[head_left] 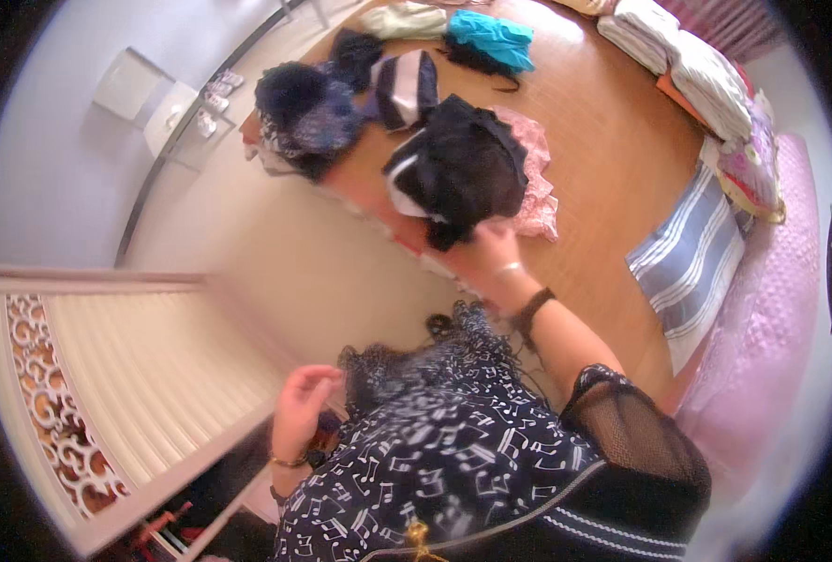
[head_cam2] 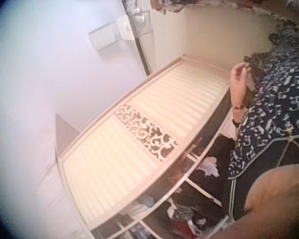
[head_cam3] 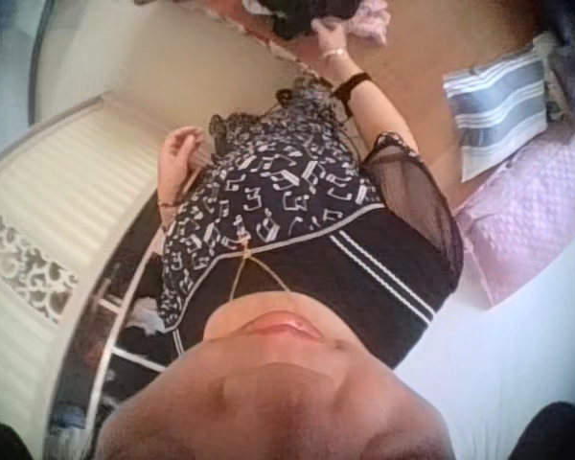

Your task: Sorting and putting away laundry in a bedroom.

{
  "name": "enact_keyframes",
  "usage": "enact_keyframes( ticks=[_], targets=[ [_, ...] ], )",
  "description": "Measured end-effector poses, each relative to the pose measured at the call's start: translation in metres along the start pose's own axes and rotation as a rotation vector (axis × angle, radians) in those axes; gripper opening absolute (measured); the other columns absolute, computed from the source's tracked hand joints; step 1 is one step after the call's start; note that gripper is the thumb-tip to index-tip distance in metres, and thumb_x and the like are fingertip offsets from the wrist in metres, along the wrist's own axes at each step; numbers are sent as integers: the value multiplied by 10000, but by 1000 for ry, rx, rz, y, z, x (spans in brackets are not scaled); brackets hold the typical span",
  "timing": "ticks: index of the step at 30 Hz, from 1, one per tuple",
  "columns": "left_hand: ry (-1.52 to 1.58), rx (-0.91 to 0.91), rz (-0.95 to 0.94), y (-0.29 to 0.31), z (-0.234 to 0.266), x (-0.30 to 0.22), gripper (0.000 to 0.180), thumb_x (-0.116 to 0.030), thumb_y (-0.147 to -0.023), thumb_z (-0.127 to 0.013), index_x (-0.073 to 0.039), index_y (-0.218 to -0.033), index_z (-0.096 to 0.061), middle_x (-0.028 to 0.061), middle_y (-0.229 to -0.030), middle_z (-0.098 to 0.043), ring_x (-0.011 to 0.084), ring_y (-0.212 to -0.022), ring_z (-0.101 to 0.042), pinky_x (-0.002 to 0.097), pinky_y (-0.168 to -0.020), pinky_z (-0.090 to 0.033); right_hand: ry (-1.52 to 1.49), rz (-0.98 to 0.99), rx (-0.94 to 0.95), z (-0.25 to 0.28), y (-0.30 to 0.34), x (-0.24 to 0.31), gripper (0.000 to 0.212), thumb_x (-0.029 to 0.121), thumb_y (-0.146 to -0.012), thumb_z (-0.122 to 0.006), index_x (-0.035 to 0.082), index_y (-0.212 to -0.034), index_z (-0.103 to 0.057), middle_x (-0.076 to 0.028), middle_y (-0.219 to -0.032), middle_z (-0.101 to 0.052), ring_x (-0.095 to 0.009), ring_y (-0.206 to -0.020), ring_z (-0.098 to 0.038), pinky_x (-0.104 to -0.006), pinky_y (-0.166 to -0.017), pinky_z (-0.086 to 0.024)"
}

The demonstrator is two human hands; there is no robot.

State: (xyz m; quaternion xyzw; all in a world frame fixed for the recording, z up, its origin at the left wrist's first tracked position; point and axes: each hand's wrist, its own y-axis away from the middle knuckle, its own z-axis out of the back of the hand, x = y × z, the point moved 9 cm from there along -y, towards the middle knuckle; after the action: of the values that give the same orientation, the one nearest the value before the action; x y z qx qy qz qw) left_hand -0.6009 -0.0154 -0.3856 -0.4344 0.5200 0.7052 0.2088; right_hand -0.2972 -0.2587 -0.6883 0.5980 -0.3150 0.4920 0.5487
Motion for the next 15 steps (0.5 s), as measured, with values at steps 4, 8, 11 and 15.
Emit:
enact_keyframes(
  ticks=[4,8,11,15],
  targets=[
    [13,117,64,-59,8,-18,200,-41,-863,-530,35,-1048,-524,116,-1038,-590,181,-962,-570,294,-871,-450,-67,-233,-514,55,-39,43,909,414,-642,-756,-106,-1248,-324,-228,-1167,-504,-314,-1083,-491,-362,-928,-389],
    [-48,205,61,-125,27,-39,184,-47,-867,-531,34,-1033,-536,110,-1028,-597,179,-950,-573,297,-860,-457,307,-204,-594,26,-53,107,997,428,-605,-758,-17,-1337,-247,-274,-1317,-346,-374,-1192,-398,-397,-996,-340],
    [-85,316,72,-181,41,-57,179,-57,-872,-531,34,-1025,-543,106,-1010,-604,178,-939,-577,302,-849,-465,633,-394,-436,-1,-50,117,917,399,-646,-722,80,-1364,-247,-267,-1341,-315,-387,-1192,-396,-405,-997,-341],
    [-117,472,104,-251,52,-81,198,-105,-882,-530,19,-1036,-543,110,-993,-613,181,-922,-591,305,-834,-469,709,-263,-631,35,-57,106,367,114,-733,-551,49,-1091,-600,-167,-997,-626,-290,-1008,-571,-347,-907,-419]
  ],
)
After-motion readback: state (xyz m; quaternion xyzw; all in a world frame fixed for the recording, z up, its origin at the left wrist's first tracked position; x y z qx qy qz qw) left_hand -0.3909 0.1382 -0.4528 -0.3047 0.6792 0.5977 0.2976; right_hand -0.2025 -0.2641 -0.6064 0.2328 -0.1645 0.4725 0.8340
